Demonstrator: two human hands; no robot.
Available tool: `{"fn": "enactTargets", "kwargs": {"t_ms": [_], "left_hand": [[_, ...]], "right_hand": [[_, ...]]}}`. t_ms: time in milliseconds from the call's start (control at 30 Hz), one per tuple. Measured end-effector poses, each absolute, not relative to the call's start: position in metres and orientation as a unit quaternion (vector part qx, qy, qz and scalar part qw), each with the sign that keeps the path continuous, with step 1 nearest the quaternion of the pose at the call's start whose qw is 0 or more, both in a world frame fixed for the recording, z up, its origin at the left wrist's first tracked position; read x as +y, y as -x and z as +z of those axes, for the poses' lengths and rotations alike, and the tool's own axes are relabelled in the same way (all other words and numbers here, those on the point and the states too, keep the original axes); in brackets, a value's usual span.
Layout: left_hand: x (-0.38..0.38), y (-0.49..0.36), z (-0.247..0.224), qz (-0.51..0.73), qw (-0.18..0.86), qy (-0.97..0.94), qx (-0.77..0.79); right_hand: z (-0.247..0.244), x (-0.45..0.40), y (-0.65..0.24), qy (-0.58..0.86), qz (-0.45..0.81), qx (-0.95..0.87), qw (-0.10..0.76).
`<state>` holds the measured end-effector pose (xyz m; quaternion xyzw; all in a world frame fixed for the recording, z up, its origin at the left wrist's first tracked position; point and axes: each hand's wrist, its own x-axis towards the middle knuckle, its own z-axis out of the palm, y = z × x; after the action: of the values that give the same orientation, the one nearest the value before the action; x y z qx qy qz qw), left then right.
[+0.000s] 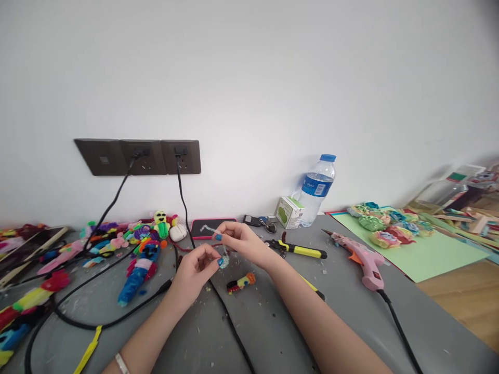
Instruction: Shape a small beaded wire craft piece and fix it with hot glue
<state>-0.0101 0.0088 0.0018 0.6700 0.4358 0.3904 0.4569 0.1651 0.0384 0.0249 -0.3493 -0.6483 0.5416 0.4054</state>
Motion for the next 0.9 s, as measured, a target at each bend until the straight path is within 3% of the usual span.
{"fn": "enactTargets", "kwargs": {"t_ms": [900], "left_hand": [[0.0105,0.0123,-0.0060,0.373,0.459,-0.678,0.436]], "right_hand": [[0.0289,0.0352,-0.1639,0.338,0.580,-0.641,0.371]]}}
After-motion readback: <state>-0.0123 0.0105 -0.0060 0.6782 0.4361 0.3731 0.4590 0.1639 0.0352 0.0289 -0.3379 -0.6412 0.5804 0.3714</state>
